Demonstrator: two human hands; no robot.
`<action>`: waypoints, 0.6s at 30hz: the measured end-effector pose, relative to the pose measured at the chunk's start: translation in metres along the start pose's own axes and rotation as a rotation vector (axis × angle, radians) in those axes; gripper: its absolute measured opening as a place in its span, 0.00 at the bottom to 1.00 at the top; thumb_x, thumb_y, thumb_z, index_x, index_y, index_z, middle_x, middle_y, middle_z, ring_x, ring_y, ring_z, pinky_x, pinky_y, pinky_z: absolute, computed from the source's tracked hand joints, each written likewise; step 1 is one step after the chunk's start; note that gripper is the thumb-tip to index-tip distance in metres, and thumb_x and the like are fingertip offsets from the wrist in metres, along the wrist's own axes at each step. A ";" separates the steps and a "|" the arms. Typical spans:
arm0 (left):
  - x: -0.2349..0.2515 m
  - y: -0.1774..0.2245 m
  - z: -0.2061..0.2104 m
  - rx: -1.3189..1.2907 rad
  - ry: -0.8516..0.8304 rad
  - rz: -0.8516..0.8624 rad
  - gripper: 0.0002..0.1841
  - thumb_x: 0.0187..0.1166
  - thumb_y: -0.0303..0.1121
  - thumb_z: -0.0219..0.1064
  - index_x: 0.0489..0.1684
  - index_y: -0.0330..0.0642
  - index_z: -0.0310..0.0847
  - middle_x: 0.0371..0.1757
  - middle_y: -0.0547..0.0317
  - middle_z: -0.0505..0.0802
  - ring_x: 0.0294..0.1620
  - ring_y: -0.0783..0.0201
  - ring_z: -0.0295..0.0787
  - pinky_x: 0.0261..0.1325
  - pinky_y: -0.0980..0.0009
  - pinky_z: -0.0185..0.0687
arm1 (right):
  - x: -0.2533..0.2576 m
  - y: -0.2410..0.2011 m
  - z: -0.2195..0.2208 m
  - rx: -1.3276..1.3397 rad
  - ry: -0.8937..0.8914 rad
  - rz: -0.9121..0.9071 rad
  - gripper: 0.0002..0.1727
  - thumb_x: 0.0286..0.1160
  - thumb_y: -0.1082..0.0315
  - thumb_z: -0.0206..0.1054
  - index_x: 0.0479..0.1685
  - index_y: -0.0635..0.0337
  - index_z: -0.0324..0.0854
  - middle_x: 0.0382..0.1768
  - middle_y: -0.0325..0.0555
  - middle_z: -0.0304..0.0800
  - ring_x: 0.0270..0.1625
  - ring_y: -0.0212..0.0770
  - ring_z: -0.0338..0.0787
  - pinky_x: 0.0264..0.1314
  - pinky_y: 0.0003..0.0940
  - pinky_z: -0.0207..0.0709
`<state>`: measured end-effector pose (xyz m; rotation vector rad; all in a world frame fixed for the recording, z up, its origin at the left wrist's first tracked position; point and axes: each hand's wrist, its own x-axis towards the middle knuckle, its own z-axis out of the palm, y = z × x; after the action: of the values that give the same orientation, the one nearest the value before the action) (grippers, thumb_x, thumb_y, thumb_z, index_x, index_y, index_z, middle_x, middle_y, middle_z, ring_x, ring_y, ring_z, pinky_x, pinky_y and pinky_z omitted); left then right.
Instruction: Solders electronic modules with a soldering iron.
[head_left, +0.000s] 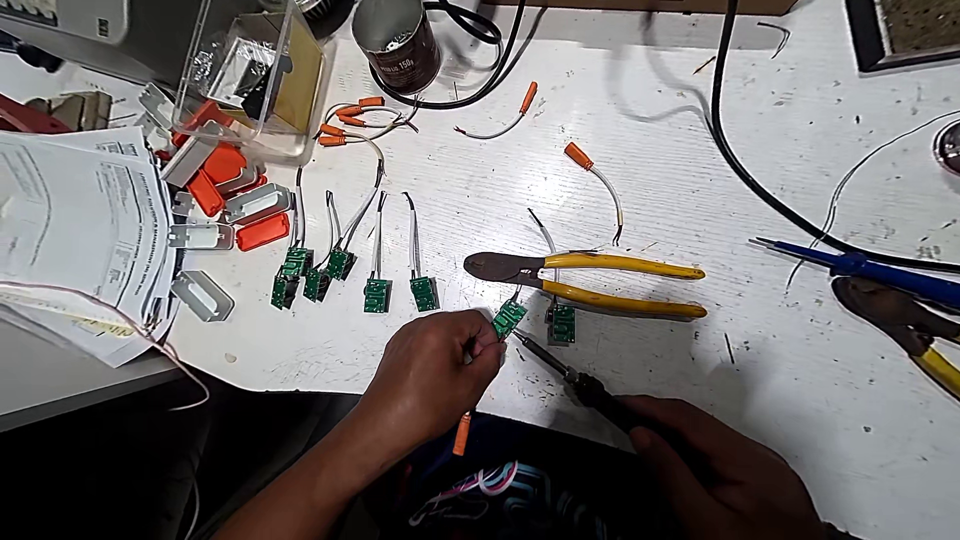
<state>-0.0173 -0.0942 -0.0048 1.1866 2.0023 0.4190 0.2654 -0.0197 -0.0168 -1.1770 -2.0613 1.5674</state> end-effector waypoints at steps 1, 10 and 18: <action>0.001 0.001 -0.001 0.017 -0.009 -0.008 0.10 0.78 0.48 0.65 0.28 0.61 0.86 0.23 0.80 0.84 0.25 0.79 0.80 0.30 0.71 0.76 | 0.000 0.000 0.000 0.006 0.001 -0.002 0.13 0.81 0.68 0.64 0.54 0.65 0.89 0.42 0.45 0.94 0.36 0.26 0.89 0.37 0.21 0.85; 0.004 0.002 -0.008 0.190 0.015 0.067 0.10 0.78 0.46 0.62 0.30 0.58 0.86 0.26 0.77 0.84 0.29 0.77 0.80 0.33 0.70 0.76 | 0.001 -0.001 0.000 0.028 0.004 0.024 0.14 0.81 0.67 0.64 0.55 0.65 0.89 0.42 0.44 0.94 0.34 0.25 0.88 0.34 0.20 0.84; -0.003 0.002 -0.003 0.358 0.188 0.171 0.11 0.78 0.43 0.61 0.33 0.54 0.88 0.29 0.71 0.87 0.31 0.72 0.84 0.32 0.69 0.79 | 0.001 0.000 0.000 0.062 0.013 0.010 0.14 0.82 0.67 0.63 0.56 0.66 0.88 0.43 0.45 0.94 0.35 0.25 0.89 0.35 0.20 0.84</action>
<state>-0.0171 -0.0951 -0.0003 1.5983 2.2072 0.2691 0.2648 -0.0194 -0.0175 -1.1748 -1.9867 1.6115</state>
